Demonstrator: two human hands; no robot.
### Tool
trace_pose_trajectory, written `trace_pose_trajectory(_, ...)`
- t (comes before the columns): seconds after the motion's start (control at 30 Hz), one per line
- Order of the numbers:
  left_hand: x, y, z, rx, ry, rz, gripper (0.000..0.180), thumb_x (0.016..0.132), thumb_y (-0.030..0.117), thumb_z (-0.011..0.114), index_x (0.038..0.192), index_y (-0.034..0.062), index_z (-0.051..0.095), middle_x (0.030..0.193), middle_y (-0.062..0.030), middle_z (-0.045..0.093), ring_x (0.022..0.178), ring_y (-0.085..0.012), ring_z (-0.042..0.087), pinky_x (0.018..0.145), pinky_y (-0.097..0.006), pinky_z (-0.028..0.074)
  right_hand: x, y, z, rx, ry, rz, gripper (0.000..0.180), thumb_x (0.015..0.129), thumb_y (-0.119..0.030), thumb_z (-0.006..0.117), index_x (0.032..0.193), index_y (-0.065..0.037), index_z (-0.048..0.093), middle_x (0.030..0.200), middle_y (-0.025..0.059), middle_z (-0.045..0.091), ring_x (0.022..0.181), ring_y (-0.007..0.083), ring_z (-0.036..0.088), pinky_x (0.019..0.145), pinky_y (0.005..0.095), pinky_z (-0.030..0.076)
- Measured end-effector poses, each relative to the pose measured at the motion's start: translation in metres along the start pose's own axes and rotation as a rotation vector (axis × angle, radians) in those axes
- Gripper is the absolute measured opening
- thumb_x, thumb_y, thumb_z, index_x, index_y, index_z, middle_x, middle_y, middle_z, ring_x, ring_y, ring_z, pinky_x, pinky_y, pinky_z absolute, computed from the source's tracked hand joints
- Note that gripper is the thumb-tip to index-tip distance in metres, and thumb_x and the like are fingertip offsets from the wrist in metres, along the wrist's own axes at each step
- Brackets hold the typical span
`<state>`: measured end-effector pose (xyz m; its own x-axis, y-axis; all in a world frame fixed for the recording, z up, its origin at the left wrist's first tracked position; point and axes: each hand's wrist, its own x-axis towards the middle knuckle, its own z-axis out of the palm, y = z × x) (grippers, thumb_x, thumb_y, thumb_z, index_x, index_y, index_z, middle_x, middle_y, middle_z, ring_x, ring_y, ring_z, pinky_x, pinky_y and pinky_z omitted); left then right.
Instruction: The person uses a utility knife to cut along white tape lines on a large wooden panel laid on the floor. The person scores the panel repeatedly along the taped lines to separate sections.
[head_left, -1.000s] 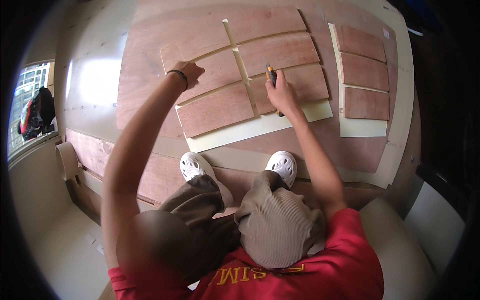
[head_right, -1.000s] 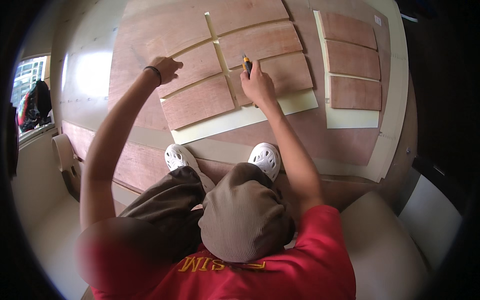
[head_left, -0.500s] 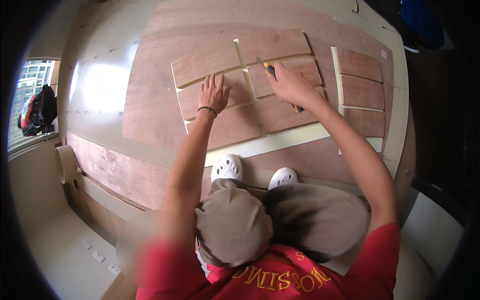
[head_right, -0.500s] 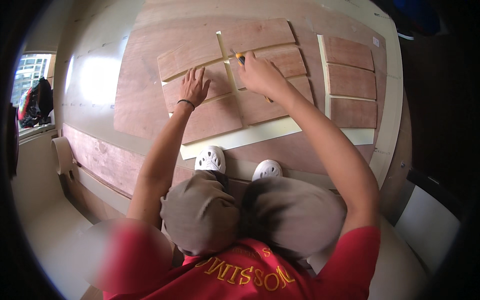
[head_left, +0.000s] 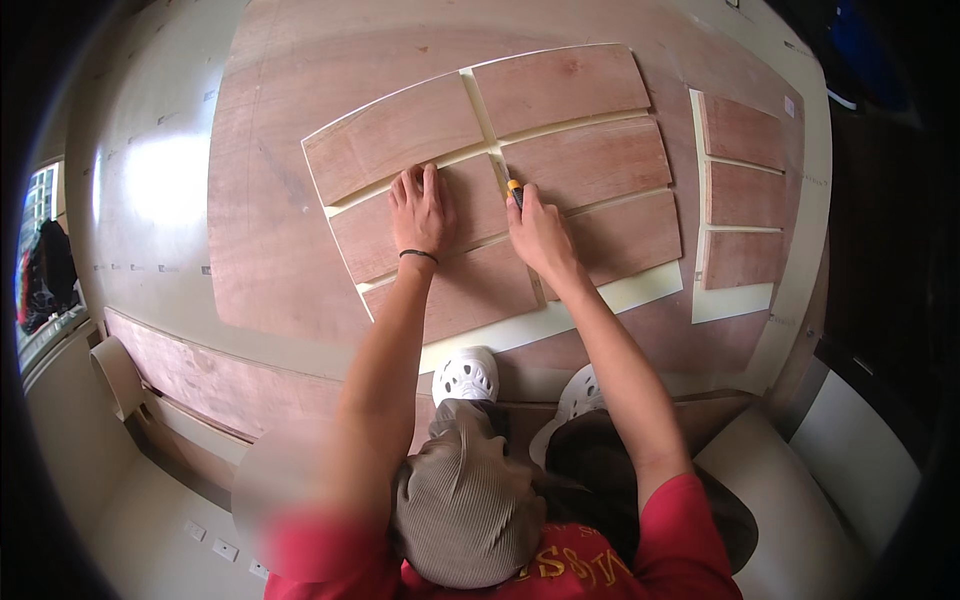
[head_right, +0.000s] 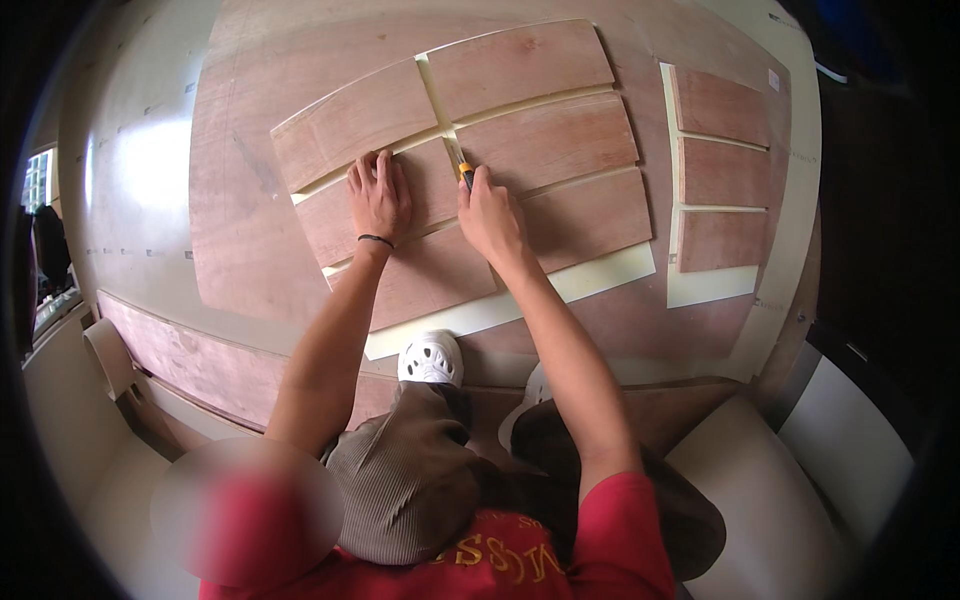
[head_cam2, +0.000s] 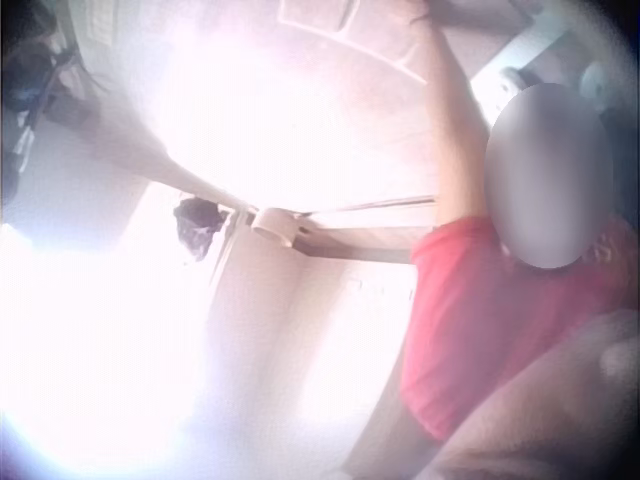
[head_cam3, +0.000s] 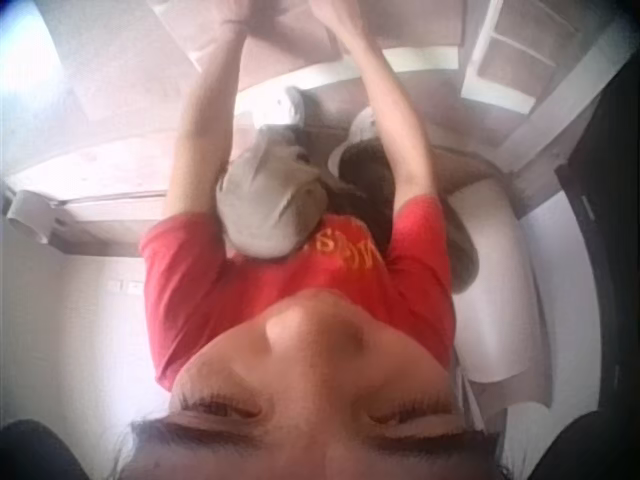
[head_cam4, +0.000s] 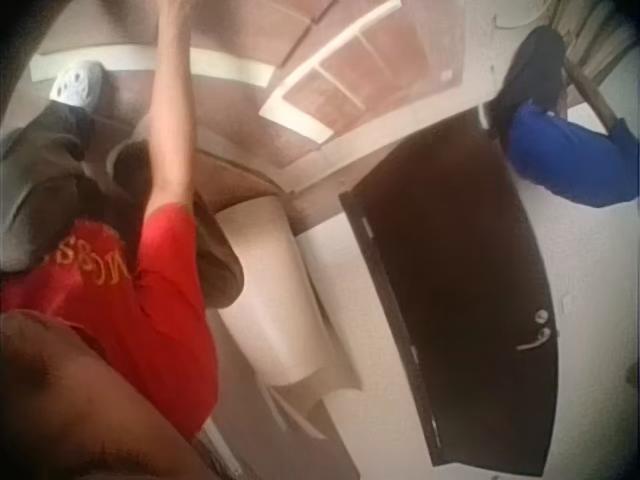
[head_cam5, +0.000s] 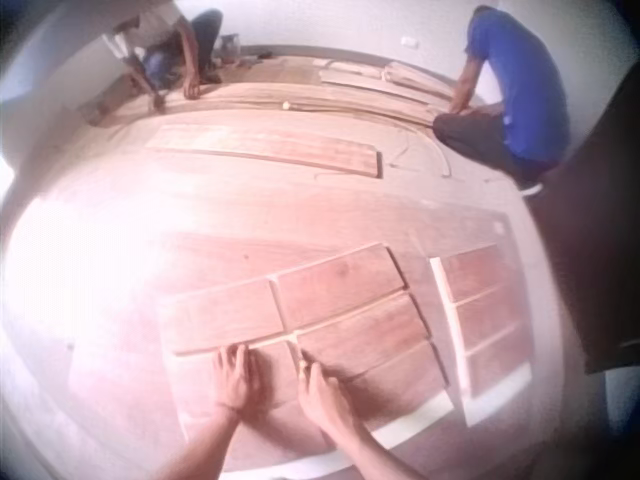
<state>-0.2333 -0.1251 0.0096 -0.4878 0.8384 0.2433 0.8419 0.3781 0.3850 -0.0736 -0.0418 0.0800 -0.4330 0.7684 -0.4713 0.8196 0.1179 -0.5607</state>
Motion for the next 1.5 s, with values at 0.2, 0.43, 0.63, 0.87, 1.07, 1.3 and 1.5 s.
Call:
trace_pose_trajectory(0.2,0.079,-0.018,0.005,0.1,0.146,-0.042,0.042,0.094,0.032,0.059,0.125,0.0032,0.055,0.118,-0.0161,0.056,0.114,-0.0364,0.051,0.099,-0.049,0.04,0.014,0.024,0.013,0.254,0.073,0.018,0.028,0.103,-0.029,0.048,0.104,0.0,0.047,0.077,0.0285,0.066,0.076,0.0493,0.065,0.064,0.0576,0.05)
trace_pose_trajectory(0.43,0.169,-0.051,0.022,0.212,-0.389,-0.062,0.052,0.097,0.059,0.046,0.127,0.0182,0.055,0.136,-0.0135,0.054,0.129,-0.0348,0.048,0.102,-0.056,0.039,0.013,0.026,0.02,0.245,0.189,-0.069,0.031,0.103,-0.031,0.048,0.103,0.0,0.048,0.078,0.0292,0.065,0.077,0.0497,0.065,0.063,0.0573,0.049)
trace_pose_trajectory(0.63,0.204,-0.052,0.005,0.3,-0.55,0.024,0.062,0.095,0.07,0.038,0.123,0.0232,0.066,0.132,-0.0109,0.061,0.127,-0.0297,0.053,0.105,-0.055,0.035,0.017,0.036,0.021,0.368,0.142,-0.024,0.032,0.103,-0.034,0.048,0.103,-0.002,0.049,0.078,0.0279,0.066,0.077,0.0486,0.066,0.063,0.0549,0.05)
trace_pose_trajectory(0.87,0.195,-0.037,0.003,-0.03,-0.466,-0.145,0.063,0.095,0.071,0.037,0.125,0.0252,0.068,0.116,-0.0134,0.071,0.113,-0.0365,0.064,0.097,-0.045,0.048,0.065,0.03,0.007,0.477,0.359,-0.29,0.043,0.1,-0.036,0.056,0.127,-0.004,0.047,0.076,0.0201,0.069,0.076,0.0395,0.07,0.061,0.0466,0.053)
trace_pose_trajectory(1.07,0.188,-0.022,-0.035,-0.044,-0.434,-0.094,0.062,0.094,0.07,0.044,0.124,0.022,0.069,0.113,-0.014,0.073,0.109,-0.0352,0.067,0.092,-0.042,0.051,0.121,-0.036,-0.05,0.396,0.156,-0.168,0.059,0.097,-0.033,0.058,0.146,-0.007,0.039,0.079,0.012,0.071,0.066,0.0268,0.068,0.062,0.0385,0.053)
trace_pose_trajectory(1.3,0.169,-0.008,-0.062,-0.045,-0.214,0.028,0.055,0.094,0.064,0.052,0.109,0.015,0.073,0.099,-0.014,0.074,0.097,-0.0361,0.069,0.081,-0.042,0.053,0.1,-0.03,-0.041,0.666,0.166,-0.037,0.031,0.097,-0.026,0.053,0.116,-0.004,0.04,0.071,0.0125,0.067,0.055,0.0263,0.067,0.054,0.0406,0.054)
trace_pose_trajectory(1.5,0.162,0.009,-0.064,-0.043,-0.113,0.022,0.051,0.095,0.059,0.056,0.097,0.0109,0.073,0.088,-0.0151,0.072,0.086,-0.0362,0.069,0.073,-0.042,0.052,0.049,0.021,-0.028,0.583,0.144,-0.059,0.021,0.1,-0.021,0.051,0.11,-0.005,0.043,0.068,0.0169,0.065,0.058,0.0328,0.067,0.051,0.0452,0.052)
